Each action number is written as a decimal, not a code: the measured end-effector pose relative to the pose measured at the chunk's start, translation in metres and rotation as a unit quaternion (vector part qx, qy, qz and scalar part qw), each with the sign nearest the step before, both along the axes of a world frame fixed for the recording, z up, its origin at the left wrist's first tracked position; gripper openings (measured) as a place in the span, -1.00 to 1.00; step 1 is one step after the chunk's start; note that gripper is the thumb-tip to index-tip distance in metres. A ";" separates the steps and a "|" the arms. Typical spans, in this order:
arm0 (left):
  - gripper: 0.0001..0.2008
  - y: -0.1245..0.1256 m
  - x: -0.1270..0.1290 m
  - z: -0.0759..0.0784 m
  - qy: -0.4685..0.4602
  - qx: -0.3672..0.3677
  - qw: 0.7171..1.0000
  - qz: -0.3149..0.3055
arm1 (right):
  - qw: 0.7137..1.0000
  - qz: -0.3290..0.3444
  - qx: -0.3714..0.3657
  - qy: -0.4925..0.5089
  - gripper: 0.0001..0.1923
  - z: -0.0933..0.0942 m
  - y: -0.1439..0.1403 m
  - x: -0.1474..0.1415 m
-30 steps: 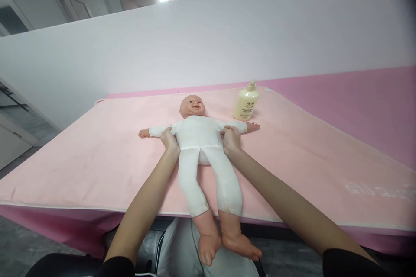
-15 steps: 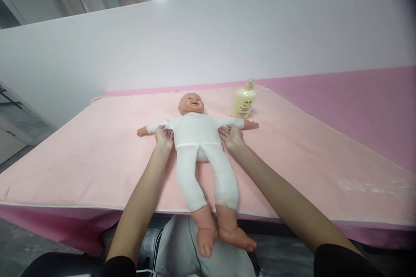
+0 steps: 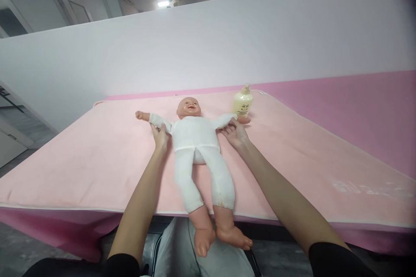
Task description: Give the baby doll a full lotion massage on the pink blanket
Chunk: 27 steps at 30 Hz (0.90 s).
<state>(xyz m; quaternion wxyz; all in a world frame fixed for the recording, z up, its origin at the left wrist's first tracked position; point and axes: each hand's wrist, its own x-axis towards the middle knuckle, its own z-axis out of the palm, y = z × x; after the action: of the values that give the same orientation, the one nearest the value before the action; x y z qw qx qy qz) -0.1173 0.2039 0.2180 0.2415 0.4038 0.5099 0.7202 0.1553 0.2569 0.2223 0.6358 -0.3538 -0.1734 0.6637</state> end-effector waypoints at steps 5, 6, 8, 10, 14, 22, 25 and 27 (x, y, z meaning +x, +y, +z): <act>-0.31 -0.007 0.005 0.004 0.299 -0.013 0.954 0.028 | 0.986 -0.040 0.129 -0.097 -0.75 -0.007 0.002 -0.008; -0.32 -0.007 0.005 0.004 0.353 -0.025 0.935 0.034 | 0.974 -0.059 0.166 -0.146 -0.69 -0.008 0.002 -0.011; -0.32 -0.005 0.006 0.005 0.430 -0.071 0.898 0.057 | 0.935 -0.090 0.230 -0.256 -0.64 -0.012 0.002 -0.016; -0.30 -0.002 0.007 0.005 0.463 -0.133 0.872 0.082 | 0.894 -0.095 0.266 -0.348 -0.66 -0.017 0.004 -0.020; -0.28 0.002 0.009 0.010 0.481 -0.208 0.848 0.077 | 0.863 -0.058 0.246 -0.438 -0.69 -0.025 0.008 -0.024; -0.46 0.007 0.002 0.012 0.337 -0.139 0.931 -0.005 | 0.833 -0.036 0.222 -0.505 -0.79 -0.014 0.001 -0.021; -0.57 0.011 -0.002 0.008 0.235 -0.123 0.964 -0.020 | 0.845 -0.014 0.228 -0.483 -0.85 -0.013 0.000 -0.022; -0.60 0.014 -0.006 0.005 0.156 -0.121 0.979 -0.043 | 0.871 -0.013 0.219 -0.441 -0.82 -0.015 0.002 -0.020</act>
<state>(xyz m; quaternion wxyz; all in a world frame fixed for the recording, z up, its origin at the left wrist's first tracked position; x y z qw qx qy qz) -0.1229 0.2177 0.2229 0.2365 0.5010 0.6065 0.5702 0.1354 0.2586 0.2075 0.5631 -0.4638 -0.5715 0.3758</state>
